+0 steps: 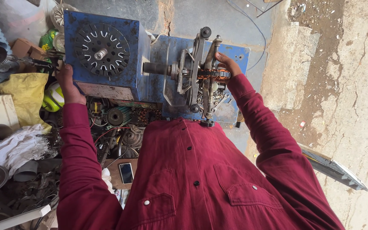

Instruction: The person operates a winding machine to coil copper wire onto a ceiling fan stator and then manually threads and secures the wire ends through the stator slots.

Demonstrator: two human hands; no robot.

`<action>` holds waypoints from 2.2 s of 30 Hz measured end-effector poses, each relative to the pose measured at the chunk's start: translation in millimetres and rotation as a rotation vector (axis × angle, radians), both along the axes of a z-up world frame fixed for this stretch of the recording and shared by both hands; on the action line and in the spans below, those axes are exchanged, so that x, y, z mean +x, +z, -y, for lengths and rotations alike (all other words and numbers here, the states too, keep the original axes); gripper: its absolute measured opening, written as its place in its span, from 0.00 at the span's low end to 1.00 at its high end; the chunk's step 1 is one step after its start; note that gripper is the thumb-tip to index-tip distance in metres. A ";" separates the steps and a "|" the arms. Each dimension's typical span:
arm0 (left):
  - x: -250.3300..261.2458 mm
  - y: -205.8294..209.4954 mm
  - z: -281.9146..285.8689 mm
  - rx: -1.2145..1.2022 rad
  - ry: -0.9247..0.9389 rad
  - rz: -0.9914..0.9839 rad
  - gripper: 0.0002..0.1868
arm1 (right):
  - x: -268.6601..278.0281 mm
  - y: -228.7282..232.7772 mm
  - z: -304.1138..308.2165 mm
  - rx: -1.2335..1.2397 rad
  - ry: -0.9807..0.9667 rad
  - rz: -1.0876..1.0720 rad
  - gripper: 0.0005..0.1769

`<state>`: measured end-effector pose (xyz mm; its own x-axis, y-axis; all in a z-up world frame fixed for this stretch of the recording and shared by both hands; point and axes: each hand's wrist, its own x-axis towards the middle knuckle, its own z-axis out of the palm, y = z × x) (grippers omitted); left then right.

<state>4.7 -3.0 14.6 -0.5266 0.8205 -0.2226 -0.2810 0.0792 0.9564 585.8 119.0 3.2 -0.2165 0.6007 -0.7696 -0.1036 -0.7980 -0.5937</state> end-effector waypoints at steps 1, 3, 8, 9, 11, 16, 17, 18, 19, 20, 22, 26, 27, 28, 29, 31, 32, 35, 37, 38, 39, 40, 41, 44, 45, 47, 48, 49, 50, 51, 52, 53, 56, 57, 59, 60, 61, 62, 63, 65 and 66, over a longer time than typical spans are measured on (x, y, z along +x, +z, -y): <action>-0.8 -1.3 0.7 -0.022 0.018 -0.008 0.40 | -0.3 0.6 0.2 -0.003 -0.010 0.007 0.48; 1.1 1.7 0.1 0.027 -0.013 0.002 0.38 | -0.7 1.8 -1.0 -0.004 -0.013 0.032 0.48; 16.6 31.1 -0.7 0.082 -0.094 0.024 0.34 | -0.3 -0.4 0.0 -0.011 -0.027 0.047 0.48; 18.9 36.9 -0.6 0.088 -0.123 0.021 0.34 | 0.0 -0.8 -1.0 -0.010 -0.020 0.033 0.47; 22.6 43.1 -2.4 0.092 -0.130 0.017 0.34 | -0.6 -0.8 -1.8 -0.008 -0.006 0.005 0.47; 24.9 47.6 -4.1 0.091 -0.129 0.011 0.34 | -1.6 3.0 -2.2 -0.013 -0.016 0.000 0.46; 25.5 48.6 -3.7 0.095 -0.136 0.013 0.34 | -1.6 3.4 -1.7 -0.019 -0.024 0.002 0.46; 26.1 49.3 -3.4 0.099 -0.144 0.014 0.35 | -1.5 3.7 -0.1 -0.007 -0.016 -0.002 0.47; 26.8 49.6 -4.0 0.105 -0.152 0.016 0.35 | -0.9 3.8 0.6 0.006 -0.009 -0.006 0.47; 26.8 49.9 -4.5 0.102 -0.146 0.012 0.35 | -0.3 3.8 1.4 0.020 -0.002 -0.009 0.47; 25.9 49.4 -5.9 0.098 -0.133 0.003 0.35 | -1.2 2.7 0.9 -0.001 -0.022 0.032 0.49; 20.6 41.5 -2.5 0.089 -0.135 0.034 0.33 | -1.4 1.6 -0.3 -0.013 -0.036 0.027 0.52; 18.9 37.9 -2.8 0.086 -0.121 0.042 0.33 | -1.1 2.0 0.1 -0.006 -0.023 0.018 0.52; 17.6 34.2 -2.3 0.082 -0.107 0.050 0.32 | -0.5 2.4 0.6 0.002 -0.010 0.009 0.52; 16.3 31.3 -1.6 0.078 -0.092 0.040 0.32 | -0.7 2.3 1.0 0.010 0.002 -0.001 0.53; 14.7 28.0 -1.8 0.071 -0.063 0.019 0.32 | -1.7 1.3 0.6 -0.011 -0.014 0.046 0.53; 14.7 27.8 -2.8 0.071 -0.067 0.024 0.32 | -1.8 0.8 -0.7 -0.021 -0.022 0.069 0.53; 16.9 32.8 -3.0 0.071 -0.092 0.036 0.32 | -1.6 0.4 -1.9 -0.009 -0.025 0.007 0.53; 20.3 39.2 -2.2 0.080 -0.125 0.043 0.33 | -2.6 1.3 -2.4 -0.016 -0.022 0.024 0.53; 21.8 42.1 -2.9 0.081 -0.133 0.044 0.33 | -2.7 2.0 -2.2 -0.018 -0.022 0.032 0.53; 22.9 44.1 -2.8 0.081 -0.141 0.045 0.33 | -2.1 2.5 -1.2 -0.009 -0.019 0.023 0.53; 23.5 45.3 -2.6 0.080 -0.150 0.047 0.33 | -1.3 2.8 -0.2 0.000 -0.017 0.015 0.53; 23.9 45.2 -2.5 0.081 -0.149 0.042 0.34 | 0.1 2.7 -0.2 0.010 -0.015 0.008 0.52; 20.3 39.5 -3.3 0.084 -0.118 0.022 0.34 | 3.4 -4.2 1.1 0.001 -0.049 0.060 0.53; 19.2 36.1 -3.0 0.082 -0.088 0.011 0.33 | 4.8 -9.3 2.5 0.043 -0.099 0.097 0.53; 19.5 31.6 0.1 0.082 0.002 -0.104 0.30 | 9.5 -19.9 16.1 0.261 -0.290 0.276 0.54; 22.6 31.9 2.3 0.083 0.062 -0.207 0.28 | 11.5 -23.5 27.9 0.403 -0.360 0.436 0.54; 27.2 34.9 -1.4 0.092 0.122 -0.309 0.26 | 9.0 -26.0 37.8 0.522 -0.372 0.584 0.55; 37.1 39.6 2.9 0.054 0.312 -0.403 0.25 | 1.4 -27.7 47.1 0.625 -0.344 0.721 0.55; 58.7 41.4 17.4 0.008 0.507 -0.490 0.23 | -8.5 -28.9 55.5 0.693 -0.237 0.817 0.56; 82.3 44.0 28.2 0.064 0.572 -0.679 0.24 | -22.2 -30.0 62.4 0.750 -0.137 0.909 0.56; 106.4 49.1 40.0 0.115 0.627 -0.876 0.24 | -36.4 -30.3 71.9 0.765 -0.060 1.003 0.57; 221.0 64.0 45.9 0.329 0.413 -0.556 0.13 | -54.9 -30.3 86.4 0.645 -0.024 1.177 0.55; 256.2 76.7 41.6 0.472 0.244 -0.345 0.06 | -51.1 -32.2 88.8 0.659 -0.041 1.111 0.54; 292.9 108.3 18.3 0.487 -0.346 -0.694 0.08 | -35.7 -39.5 93.3 0.683 -0.080 0.980 0.52; 314.2 120.4 -0.2 0.454 -0.493 -0.802 0.08 | -25.2 -43.5 95.1 0.660 -0.088 0.886 0.52; 336.7 129.7 -24.5 0.514 -0.600 -0.765 0.08 | -13.4 -46.4 96.1 0.636 -0.106 0.795 0.51; 349.7 138.5 -47.2 0.561 -0.681 -0.817 0.07 | -4.1 -49.2 95.3 0.614 -0.125 0.703 0.50; 366.9 145.4 -64.7 0.618 -0.779 -0.850 0.07 | 0.4 -51.7 94.5 0.763 -0.179 0.807 0.42; 387.0 151.1 -77.8 0.593 -0.783 -0.838 0.07 | 10.3 -46.2 107.6 1.038 -0.253 1.040 0.28; 386.7 149.3 -81.9 0.564 -0.860 -0.959 0.09 | 9.1 -40.5 112.0 0.975 -0.432 0.927 0.38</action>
